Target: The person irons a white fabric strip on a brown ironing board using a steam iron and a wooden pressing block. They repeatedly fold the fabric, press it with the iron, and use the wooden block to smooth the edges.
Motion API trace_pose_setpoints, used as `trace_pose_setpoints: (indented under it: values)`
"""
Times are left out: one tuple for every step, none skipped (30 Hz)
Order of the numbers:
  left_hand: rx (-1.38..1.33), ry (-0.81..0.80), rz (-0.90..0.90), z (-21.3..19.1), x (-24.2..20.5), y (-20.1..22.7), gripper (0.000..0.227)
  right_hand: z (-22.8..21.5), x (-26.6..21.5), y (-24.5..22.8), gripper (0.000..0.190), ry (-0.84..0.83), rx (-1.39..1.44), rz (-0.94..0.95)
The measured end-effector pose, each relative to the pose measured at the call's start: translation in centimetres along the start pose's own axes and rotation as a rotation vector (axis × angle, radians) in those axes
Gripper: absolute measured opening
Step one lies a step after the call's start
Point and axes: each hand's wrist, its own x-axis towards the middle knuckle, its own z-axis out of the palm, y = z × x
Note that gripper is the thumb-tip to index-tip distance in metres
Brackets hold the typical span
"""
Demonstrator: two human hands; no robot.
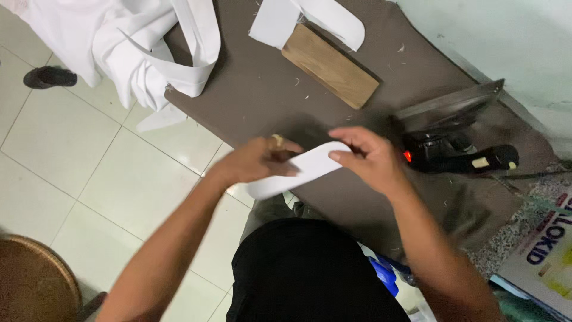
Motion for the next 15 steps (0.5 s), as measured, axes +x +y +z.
trace_pose_setpoints:
  values:
    - [0.004,-0.005,0.002,1.5,0.6,-0.2,0.059,0.3,0.6,-1.5,0.044,0.007,0.001,-0.001]
    - [-0.204,0.042,0.058,3.0,1.3,-0.4,0.035,0.5,1.2,-3.0,0.059,0.047,0.128,-0.015]
    - [-0.414,0.087,0.113,4.5,2.0,-0.6,0.014,0.7,1.8,-4.5,0.074,0.088,0.254,-0.031]
    - [-0.41,0.08,0.115,5.6,2.9,-1.2,0.014,0.8,1.2,-1.9,0.074,0.096,0.254,-0.032]
    - [-0.694,0.296,0.064,6.5,3.8,-1.8,0.022,1.0,0.7,0.7,0.095,0.068,0.23,0.103]
    - [-0.973,0.518,0.016,7.2,4.8,-2.4,0.032,1.1,0.5,3.3,0.116,0.039,0.204,0.234]
    - [-0.968,0.512,0.021,7.0,4.9,-3.1,0.032,1.0,-0.2,4.5,0.116,0.046,0.204,0.228]
    - [-0.987,0.644,-0.032,7.2,4.8,-4.1,0.035,1.1,-1.1,5.9,0.093,0.029,0.141,0.343]
    - [-1.003,0.775,-0.087,7.3,4.7,-5.1,0.039,1.1,-2.1,7.3,0.071,0.013,0.076,0.458]
    - [-1.005,0.779,-0.093,7.4,3.6,-5.1,0.039,1.1,-2.4,8.3,0.071,0.007,0.078,0.463]
    - [-0.917,0.799,-0.175,7.5,2.6,-5.1,0.049,1.1,-2.7,9.3,0.066,0.026,0.049,0.436]
    - [-0.826,0.815,-0.253,7.4,1.7,-5.0,0.06,1.0,-2.9,10.2,0.061,0.047,0.021,0.406]
    - [-0.826,0.816,-0.257,7.3,0.2,-5.8,0.06,1.2,-3.4,9.1,0.061,0.045,0.023,0.409]
    - [-0.585,0.93,-0.342,6.9,-1.1,-6.5,0.06,1.3,-3.6,7.8,0.06,0.08,-0.33,0.288]
    - [-0.338,1.034,-0.423,6.5,-2.3,-7.2,0.061,1.4,-3.7,6.6,0.059,0.115,-0.678,0.157]
